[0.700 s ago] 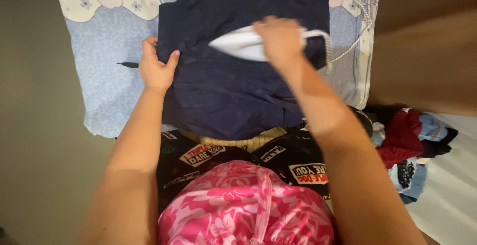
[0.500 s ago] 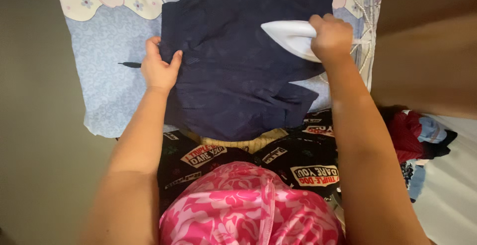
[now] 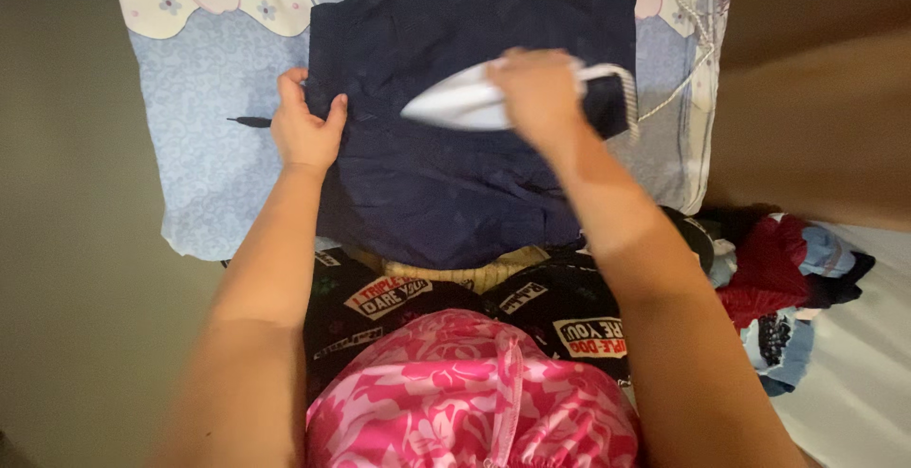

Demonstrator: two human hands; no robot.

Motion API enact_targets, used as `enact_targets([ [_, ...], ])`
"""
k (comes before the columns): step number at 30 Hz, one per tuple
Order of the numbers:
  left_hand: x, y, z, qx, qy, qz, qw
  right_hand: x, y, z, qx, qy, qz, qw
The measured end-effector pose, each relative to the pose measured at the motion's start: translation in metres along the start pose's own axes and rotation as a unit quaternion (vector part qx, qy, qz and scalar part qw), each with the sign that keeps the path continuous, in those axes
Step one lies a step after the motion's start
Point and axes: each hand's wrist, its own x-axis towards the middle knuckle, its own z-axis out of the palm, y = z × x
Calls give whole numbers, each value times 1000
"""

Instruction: The person irons a dark blue shirt on a small ironing board placed on the floor, then hangs it on a hanger. Next, the person irons a red striped shirt on the same board. The person is sitting cross-legged on the floor during the task.

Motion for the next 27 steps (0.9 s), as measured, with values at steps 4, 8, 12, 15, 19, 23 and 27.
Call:
enact_targets([
  [4,-1,1,2,2,-3,-21,1000,-21,67,-6,-76,-5,135,988],
  [8,-1,3,3,-6,12,7,1000,-11,75,-5,-61,5,129,990],
  [12,0,8,0,-5,1,-21,1000,32,20,11,1,52,56,997],
  [15,0,13,-3,-28,-13,-17,999,59,-21,24,-20,34,62,997],
  [19,-2,16,-8,30,20,108,994,51,-1,24,-23,42,47,998],
  [23,1,19,-6,35,4,75,997,8,79,9,-68,12,137,988],
  [27,0,21,-2,57,9,54,997,-11,104,5,-92,-19,214,972],
])
